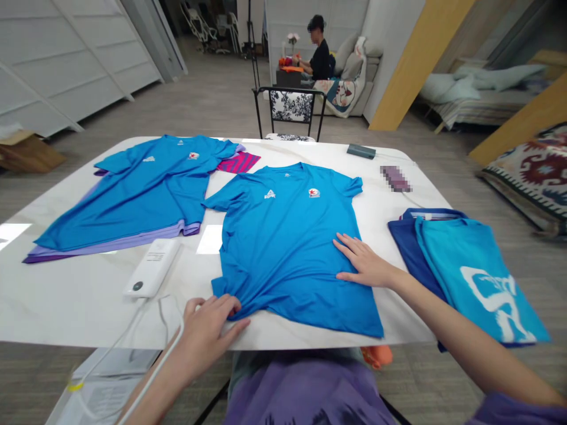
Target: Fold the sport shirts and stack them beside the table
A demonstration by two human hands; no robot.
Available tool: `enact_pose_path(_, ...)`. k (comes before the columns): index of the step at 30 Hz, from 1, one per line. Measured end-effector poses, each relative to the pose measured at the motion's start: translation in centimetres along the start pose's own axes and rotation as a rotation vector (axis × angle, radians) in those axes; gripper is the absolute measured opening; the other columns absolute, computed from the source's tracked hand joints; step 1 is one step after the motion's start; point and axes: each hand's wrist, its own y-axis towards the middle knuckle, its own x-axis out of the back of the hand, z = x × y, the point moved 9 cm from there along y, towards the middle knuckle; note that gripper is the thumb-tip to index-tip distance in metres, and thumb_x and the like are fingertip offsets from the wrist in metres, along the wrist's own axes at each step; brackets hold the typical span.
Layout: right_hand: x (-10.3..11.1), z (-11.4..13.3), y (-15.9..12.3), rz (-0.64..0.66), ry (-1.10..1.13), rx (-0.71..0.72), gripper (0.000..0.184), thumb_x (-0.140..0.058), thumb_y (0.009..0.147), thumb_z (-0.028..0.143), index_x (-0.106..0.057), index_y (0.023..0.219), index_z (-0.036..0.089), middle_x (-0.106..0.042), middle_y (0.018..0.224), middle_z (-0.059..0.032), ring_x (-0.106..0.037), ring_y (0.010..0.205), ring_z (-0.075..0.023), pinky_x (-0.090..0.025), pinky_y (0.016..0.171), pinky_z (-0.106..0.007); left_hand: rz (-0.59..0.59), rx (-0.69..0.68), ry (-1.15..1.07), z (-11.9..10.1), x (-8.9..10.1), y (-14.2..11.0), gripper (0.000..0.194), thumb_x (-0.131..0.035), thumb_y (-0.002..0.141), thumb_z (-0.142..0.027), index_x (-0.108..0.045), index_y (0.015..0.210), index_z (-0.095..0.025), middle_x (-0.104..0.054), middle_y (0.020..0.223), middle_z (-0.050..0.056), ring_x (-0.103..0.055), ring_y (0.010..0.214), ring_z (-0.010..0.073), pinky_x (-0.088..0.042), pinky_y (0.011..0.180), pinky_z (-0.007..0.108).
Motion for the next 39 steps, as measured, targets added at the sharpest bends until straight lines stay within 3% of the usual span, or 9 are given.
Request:
enact_pose_path(3, 0.8, -0.1, -3.2, 0.064, 0.008, 0.011, 0.126, -0.077, 0.087, 0.094, -0.027, 0.19, 0.04, -0.017, 0.195, -0.0046, -0.025, 0.179, -0.0441, -0.034, 0.146, -0.065, 0.215, -0.034, -0.044, -0.4, -1.2, -1.8, 0.04, -0.054, 0.11, -0.067, -0.081, 0.122, -0.04, -0.085, 0.099, 0.0, -0.081, 0.096, 0.0325, -0.06, 0.098, 0.053)
enact_pose_path(5, 2.4, -0.4, -2.6, 0.05, 0.039, 0.013, 0.124, -0.077, 0.088, 0.094, -0.031, 0.189, 0.039, -0.023, 0.194, -0.0062, -0.032, 0.177, -0.0436, -0.039, 0.144, -0.063, 0.224, -0.039, -0.06, -1.2, 0.2, 0.6, 0.051, -0.042, 0.112, -0.071, -0.076, 0.135, -0.041, -0.085, 0.1, 0.0, -0.082, 0.099, 0.0324, -0.059, 0.091, 0.047)
enact_pose_path(10, 8.2, -2.9, 9.3, -0.194, 0.157, -0.037, 0.09, -0.049, 0.111, 0.083, -0.045, 0.183, 0.028, -0.048, 0.183, -0.0115, -0.047, 0.17, -0.0384, -0.038, 0.144, -0.056, -0.171, -0.078, -0.127, -3.4, 7.8, 18.4, 0.06, -0.039, 0.116, -0.056, -0.064, 0.16, -0.024, -0.069, 0.166, 0.009, -0.066, 0.15, 0.028, -0.052, 0.125, 0.038)
enact_pose_path(13, 10.0, -6.9, 18.9, -0.294, 0.142, -0.152, 0.083, -0.046, 0.116, 0.074, -0.048, 0.18, 0.021, -0.045, 0.184, -0.0156, -0.042, 0.173, -0.0384, -0.029, 0.146, -0.061, -0.287, 0.061, -0.09, -1.9, 9.6, 29.8, 0.073, -0.031, 0.118, -0.05, -0.041, 0.179, -0.012, -0.038, 0.189, 0.018, -0.037, 0.174, 0.0382, -0.034, 0.141, 0.059)
enact_pose_path(16, 9.8, -12.9, 25.8, -0.275, 0.121, -0.344, 0.083, -0.055, 0.113, 0.075, -0.049, 0.179, 0.025, -0.036, 0.19, -0.0142, -0.028, 0.178, -0.0446, -0.014, 0.143, -0.079, -0.313, 0.125, -0.045, 0.1, 9.6, 38.2, 0.077, -0.031, 0.117, -0.056, -0.039, 0.181, -0.012, -0.026, 0.194, 0.019, -0.016, 0.181, 0.0453, -0.013, 0.143, 0.078)
enact_pose_path(24, 11.0, -25.0, 30.4, -0.32, 0.125, -0.45, 0.102, -0.063, 0.099, 0.093, -0.047, 0.182, 0.036, -0.028, 0.194, -0.0044, -0.003, 0.18, -0.0521, -0.013, 0.139, -0.089, -0.231, -0.007, 0.013, 0.9, 9.1, 53.3, 0.092, -0.026, 0.113, -0.078, -0.03, 0.187, -0.022, -0.017, 0.197, 0.008, -0.01, 0.182, 0.0405, -0.009, 0.145, 0.072)
enact_pose_path(28, 13.2, -28.2, 28.4, -0.435, 0.146, -0.48, 0.095, -0.047, 0.111, 0.089, -0.041, 0.185, 0.031, -0.029, 0.193, -0.0099, -0.014, 0.18, -0.047, -0.011, 0.14, -0.086, -0.356, -0.012, 0.015, 2.1, 10.6, 54.1, 0.09, -0.018, 0.117, -0.071, -0.031, 0.185, -0.014, -0.024, 0.196, 0.012, -0.015, 0.182, 0.0352, -0.008, 0.147, 0.064)
enact_pose_path(33, 12.9, -31.4, 22.3, -0.411, 0.147, -0.586, 0.09, -0.032, 0.12, 0.077, -0.043, 0.182, 0.013, -0.039, 0.186, -0.0239, -0.037, 0.174, -0.0406, -0.021, 0.144, -0.072, -0.369, 0.097, 0.023, 7.9, 10.6, 49.3, 0.085, -0.024, 0.117, -0.067, -0.036, 0.184, -0.015, -0.029, 0.194, 0.012, -0.021, 0.182, 0.0324, -0.018, 0.148, 0.058)
enact_pose_path(39, 13.5, -28.2, 15.6, -0.464, -0.023, -0.687, 0.097, -0.046, 0.115, 0.07, -0.033, 0.184, 0.003, -0.026, 0.189, -0.0286, -0.022, 0.18, -0.0446, -0.017, 0.147, -0.069, -0.419, 0.22, 0.039, 9.7, 11.6, 41.2, 0.09, -0.026, 0.116, -0.061, -0.031, 0.181, 0.001, -0.017, 0.194, 0.026, -0.011, 0.183, 0.0442, -0.017, 0.146, 0.067)
